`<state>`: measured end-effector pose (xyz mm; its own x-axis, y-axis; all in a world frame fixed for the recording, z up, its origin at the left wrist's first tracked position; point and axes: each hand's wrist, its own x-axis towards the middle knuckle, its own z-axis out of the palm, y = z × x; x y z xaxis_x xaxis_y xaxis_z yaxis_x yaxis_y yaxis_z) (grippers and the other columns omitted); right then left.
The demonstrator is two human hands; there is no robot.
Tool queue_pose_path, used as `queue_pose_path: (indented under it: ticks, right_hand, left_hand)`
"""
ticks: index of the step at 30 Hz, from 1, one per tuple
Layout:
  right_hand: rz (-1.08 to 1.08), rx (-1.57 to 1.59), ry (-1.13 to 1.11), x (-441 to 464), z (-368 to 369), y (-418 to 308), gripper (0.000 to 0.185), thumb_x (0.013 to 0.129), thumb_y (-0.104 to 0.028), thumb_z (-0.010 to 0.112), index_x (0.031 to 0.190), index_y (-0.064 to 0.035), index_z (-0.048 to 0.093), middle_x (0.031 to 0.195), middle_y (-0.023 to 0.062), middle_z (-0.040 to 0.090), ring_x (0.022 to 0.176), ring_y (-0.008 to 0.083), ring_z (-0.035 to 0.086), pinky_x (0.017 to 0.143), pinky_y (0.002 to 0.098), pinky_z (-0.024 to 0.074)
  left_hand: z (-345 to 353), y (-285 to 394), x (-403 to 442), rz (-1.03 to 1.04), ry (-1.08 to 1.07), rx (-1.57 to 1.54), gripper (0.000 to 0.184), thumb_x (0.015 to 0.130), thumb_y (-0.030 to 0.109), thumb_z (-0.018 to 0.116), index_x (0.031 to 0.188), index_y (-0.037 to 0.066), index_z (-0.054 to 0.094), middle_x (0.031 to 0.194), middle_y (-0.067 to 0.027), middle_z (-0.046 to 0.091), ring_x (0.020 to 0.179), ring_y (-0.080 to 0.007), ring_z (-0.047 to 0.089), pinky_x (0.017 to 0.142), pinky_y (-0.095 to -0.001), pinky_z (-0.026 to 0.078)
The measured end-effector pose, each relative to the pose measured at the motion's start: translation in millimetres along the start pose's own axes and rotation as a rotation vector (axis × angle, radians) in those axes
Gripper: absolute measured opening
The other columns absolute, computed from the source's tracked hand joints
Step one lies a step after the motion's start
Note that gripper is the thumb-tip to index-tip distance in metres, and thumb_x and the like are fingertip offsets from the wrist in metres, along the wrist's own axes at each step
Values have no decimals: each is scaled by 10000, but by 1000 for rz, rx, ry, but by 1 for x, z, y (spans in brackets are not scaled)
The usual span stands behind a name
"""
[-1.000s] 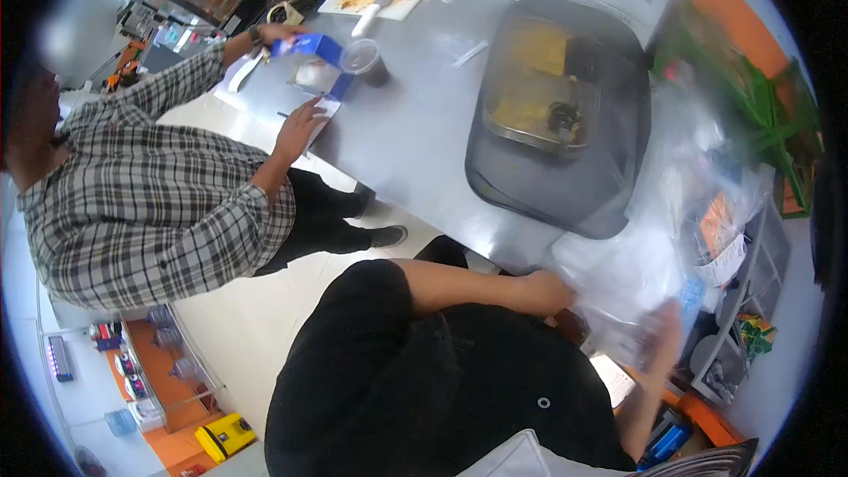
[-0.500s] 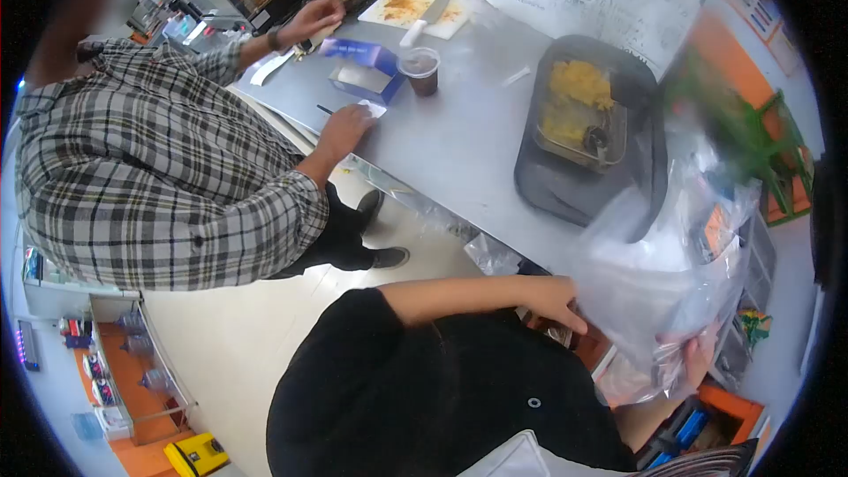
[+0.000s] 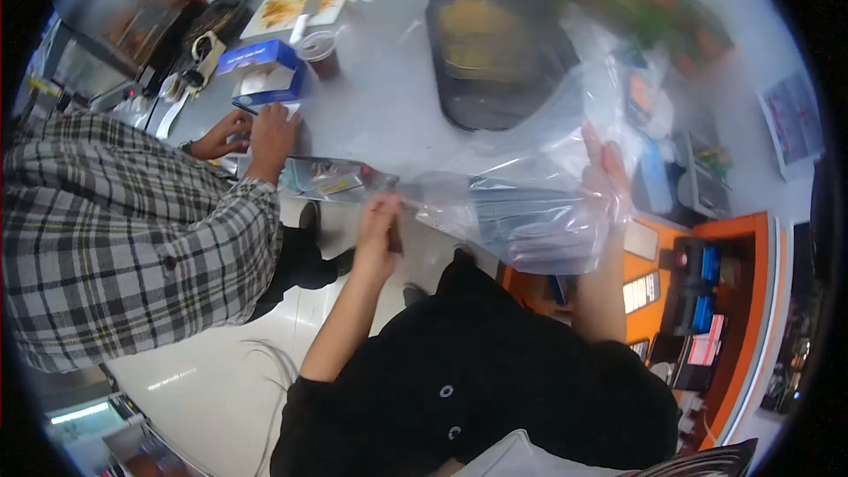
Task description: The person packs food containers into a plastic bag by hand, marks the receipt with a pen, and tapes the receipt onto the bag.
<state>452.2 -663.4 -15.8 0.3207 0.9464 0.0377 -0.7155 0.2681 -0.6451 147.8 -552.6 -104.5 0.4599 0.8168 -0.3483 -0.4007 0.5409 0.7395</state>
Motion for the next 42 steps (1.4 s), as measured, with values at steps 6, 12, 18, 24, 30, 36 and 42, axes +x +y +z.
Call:
queue_pose_path:
  ticks: [6,12,18,24,30,36,42]
  right_hand:
    - [234,462,200,27,44,-9,447,976,-286,326,1386,-120,259,469,-33,398,346,69,366,322,197,349]
    - [46,199,-96,33,-20,-66,349,956,-242,400,1275,-111,345,766,67,530,371,48,340,329,197,314]
    - [-657,-1806,410,45,-91,-76,338,825,-200,601,1083,-73,423,872,133,588,653,171,541,575,289,443]
    - [239,-1416,-378,46,14,14,199,847,-196,562,922,-12,547,792,87,589,763,211,567,700,318,450]
    - [645,-804,-548,55,18,126,187,896,-184,502,974,-16,532,862,71,587,805,190,571,726,310,458]
    - [1099,130,-322,22,-10,244,122,949,-155,409,940,-92,513,697,-4,484,609,100,479,567,229,399]
    - [1106,-1018,-1155,-67,126,375,180,865,-235,585,977,-97,561,691,4,494,597,70,448,534,216,358]
  left_hand:
    - [6,-47,42,-360,-552,-75,563,814,389,632,1263,128,414,892,14,592,415,-37,355,373,-201,270]
    - [42,-51,58,-465,-549,-292,293,834,321,627,994,80,578,691,9,569,389,-40,357,363,-204,268]
    - [88,-20,40,-152,-120,132,170,807,169,668,907,78,565,771,7,563,604,-65,498,525,-207,396]
    - [96,-34,11,237,-20,812,237,803,196,672,940,48,548,782,-8,564,675,-104,529,596,-253,435]
    - [27,-1,-53,125,211,821,199,791,184,639,765,11,544,665,-82,533,597,-132,495,558,-293,424]
    - [-157,-59,-180,249,1027,891,68,741,67,565,734,10,530,653,-121,533,580,-204,523,556,-316,426]
    - [-263,-96,-340,-52,1482,1190,147,722,90,586,848,29,542,756,-179,589,714,-362,564,614,-380,449]
